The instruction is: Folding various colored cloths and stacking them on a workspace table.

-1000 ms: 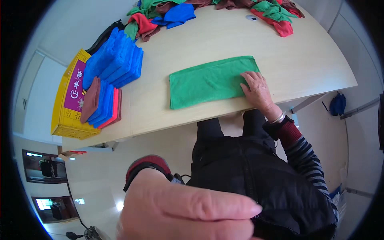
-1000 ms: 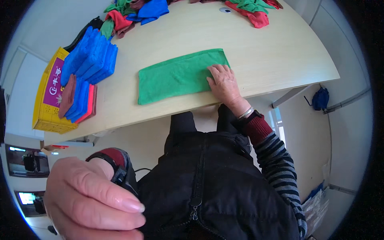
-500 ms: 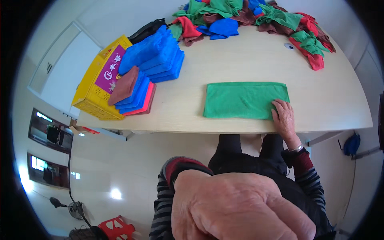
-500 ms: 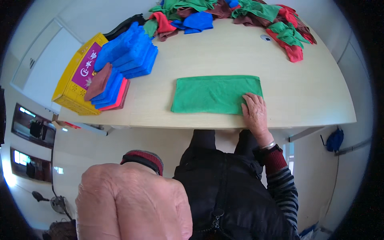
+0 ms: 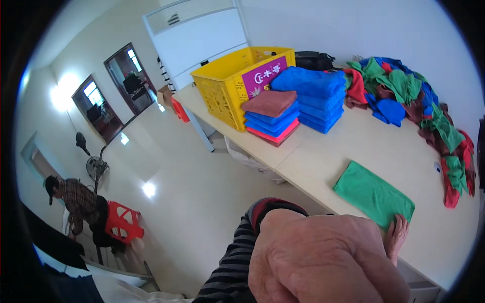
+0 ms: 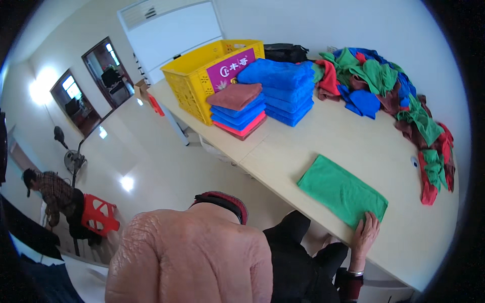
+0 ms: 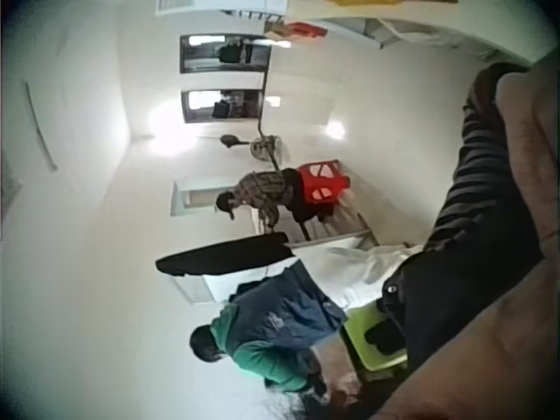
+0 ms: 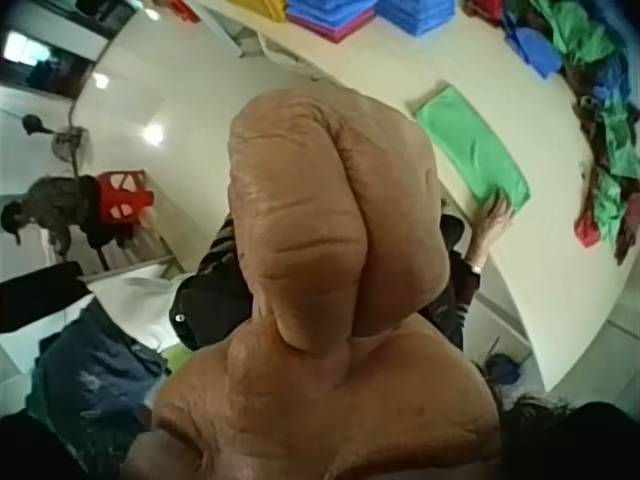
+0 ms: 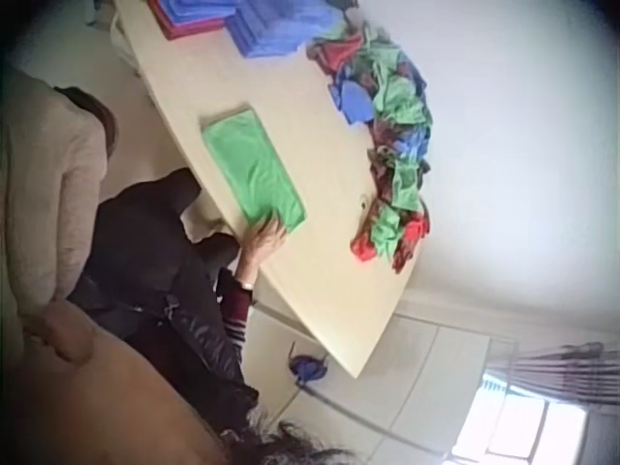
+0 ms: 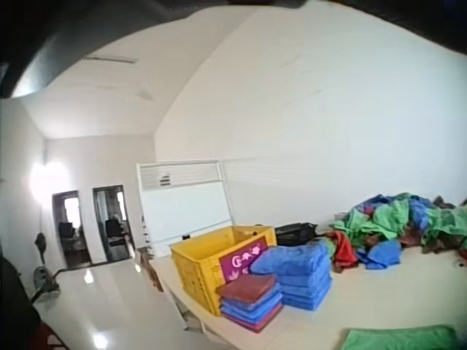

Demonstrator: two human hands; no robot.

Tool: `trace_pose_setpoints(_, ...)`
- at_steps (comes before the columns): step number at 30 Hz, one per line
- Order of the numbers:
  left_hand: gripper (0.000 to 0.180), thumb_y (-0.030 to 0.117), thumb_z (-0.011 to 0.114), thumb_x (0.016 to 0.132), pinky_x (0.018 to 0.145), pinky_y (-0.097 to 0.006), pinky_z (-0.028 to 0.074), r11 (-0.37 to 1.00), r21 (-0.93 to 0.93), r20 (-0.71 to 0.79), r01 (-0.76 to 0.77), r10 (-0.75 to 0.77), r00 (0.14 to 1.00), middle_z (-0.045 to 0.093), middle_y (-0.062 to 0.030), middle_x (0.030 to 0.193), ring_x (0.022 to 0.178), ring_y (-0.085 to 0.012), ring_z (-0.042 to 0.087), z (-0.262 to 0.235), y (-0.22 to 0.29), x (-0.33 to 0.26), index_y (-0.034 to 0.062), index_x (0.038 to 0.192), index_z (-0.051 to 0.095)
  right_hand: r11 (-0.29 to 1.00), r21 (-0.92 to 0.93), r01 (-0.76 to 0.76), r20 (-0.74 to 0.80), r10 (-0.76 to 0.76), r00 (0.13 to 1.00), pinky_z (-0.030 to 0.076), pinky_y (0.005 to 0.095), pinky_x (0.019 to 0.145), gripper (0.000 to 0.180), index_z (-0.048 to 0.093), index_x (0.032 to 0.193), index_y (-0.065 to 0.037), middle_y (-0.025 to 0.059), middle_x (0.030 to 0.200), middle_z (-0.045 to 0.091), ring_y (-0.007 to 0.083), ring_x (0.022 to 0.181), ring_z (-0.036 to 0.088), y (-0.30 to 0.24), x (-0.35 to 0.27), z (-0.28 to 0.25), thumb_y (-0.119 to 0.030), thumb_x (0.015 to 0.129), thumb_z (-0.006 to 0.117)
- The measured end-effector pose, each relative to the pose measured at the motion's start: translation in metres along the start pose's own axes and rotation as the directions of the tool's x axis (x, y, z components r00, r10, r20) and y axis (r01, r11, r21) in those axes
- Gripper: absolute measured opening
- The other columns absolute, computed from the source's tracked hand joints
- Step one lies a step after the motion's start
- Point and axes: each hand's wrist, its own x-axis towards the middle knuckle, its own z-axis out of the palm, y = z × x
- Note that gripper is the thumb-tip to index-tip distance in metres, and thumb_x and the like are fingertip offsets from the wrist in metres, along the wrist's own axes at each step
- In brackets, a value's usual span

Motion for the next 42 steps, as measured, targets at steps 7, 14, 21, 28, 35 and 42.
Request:
trace_pose_setpoints(7, 0.031, 0.017, 0.068, 0.095, 0.03, -0.027, 0.03, 0.992, 0.105, -0.17, -0.077, 0.094, 0.981, 0.056, -0.0119, 0.062, 0.037, -0.0144, 0.045, 0.022, 0.011, -0.012, 0.0011, 0.068, 0.065, 0.999, -0.023, 0.036, -0.009, -0.036, 0.999, 0.042, 0.0477, 0.104, 0.03, 0.061, 0.12, -0.001, 0.0183, 0.125, 0.06, 0.0374, 0.118, 0.054, -0.007, 0.012, 0.003, -0.009, 0.092, 0.059)
trace_pose_setpoints(14, 0.025, 0.015, 0.072, 0.09, 0.03, -0.029, 0.032, 0.993, -0.065, -0.365, 0.095, -0.112, 0.924, 0.058, -0.0139, 0.063, 0.038, -0.0159, 0.048, 0.039, 0.034, -0.008, 0.0018, 0.069, 0.066, 0.999, -0.045, 0.006, 0.006, -0.006, 1.0, 0.041, 0.0479, 0.105, 0.029, 0.061, 0.12, -0.001, 0.0181, 0.126, 0.06, 0.0373, 0.118, 0.054, 0.007, 0.004, -0.002, -0.011, 0.093, 0.057)
trace_pose_setpoints(21, 0.027, 0.023, 0.058, 0.092, 0.043, -0.035, 0.037, 0.987, 0.087, 0.152, -0.138, 0.124, 0.98, 0.052, -0.0123, 0.069, 0.046, -0.0244, 0.051, -0.005, 0.017, -0.034, 0.0062, 0.072, 0.055, 0.997, -0.063, 0.051, -0.007, -0.051, 0.999, 0.042, 0.0483, 0.103, 0.029, 0.06, 0.121, 0.0, 0.0183, 0.125, 0.06, 0.0381, 0.116, 0.054, 0.01, 0.001, 0.007, -0.011, 0.094, 0.057)
trace_pose_setpoints(28, 0.028, 0.026, 0.075, 0.092, 0.035, -0.027, 0.042, 0.99, 0.101, 0.198, -0.099, 0.078, 0.977, 0.064, -0.0135, 0.071, 0.045, -0.0166, 0.056, -0.016, 0.022, -0.009, 0.0005, 0.08, 0.071, 0.996, -0.074, 0.043, 0.0, -0.043, 0.999, 0.042, 0.0484, 0.103, 0.03, 0.06, 0.122, -0.001, 0.0182, 0.125, 0.059, 0.0382, 0.115, 0.054, -0.004, 0.006, -0.004, -0.011, 0.094, 0.057)
trace_pose_setpoints(35, 0.027, 0.025, 0.067, 0.094, 0.039, -0.029, 0.042, 0.998, -0.023, 0.134, -0.051, 0.053, 0.99, 0.061, -0.0138, 0.074, 0.048, -0.0207, 0.057, -0.015, 0.011, -0.028, 0.0013, 0.081, 0.066, 0.997, -0.067, 0.034, -0.012, -0.035, 0.999, 0.042, 0.0485, 0.103, 0.03, 0.059, 0.122, 0.0, 0.0182, 0.125, 0.059, 0.0382, 0.116, 0.054, 0.001, 0.006, 0.005, -0.01, 0.094, 0.057)
trace_pose_setpoints(42, 0.034, 0.023, 0.052, 0.097, 0.039, -0.036, 0.034, 0.986, 0.091, 0.038, -0.138, 0.135, 0.99, 0.049, -0.012, 0.066, 0.044, -0.0266, 0.048, -0.014, 0.002, -0.047, 0.005, 0.068, 0.05, 0.995, -0.09, 0.04, -0.016, -0.042, 0.999, 0.043, 0.0477, 0.103, 0.03, 0.06, 0.122, 0.0, 0.0182, 0.125, 0.06, 0.0379, 0.117, 0.054, 0.002, 0.004, 0.003, -0.01, 0.094, 0.057)
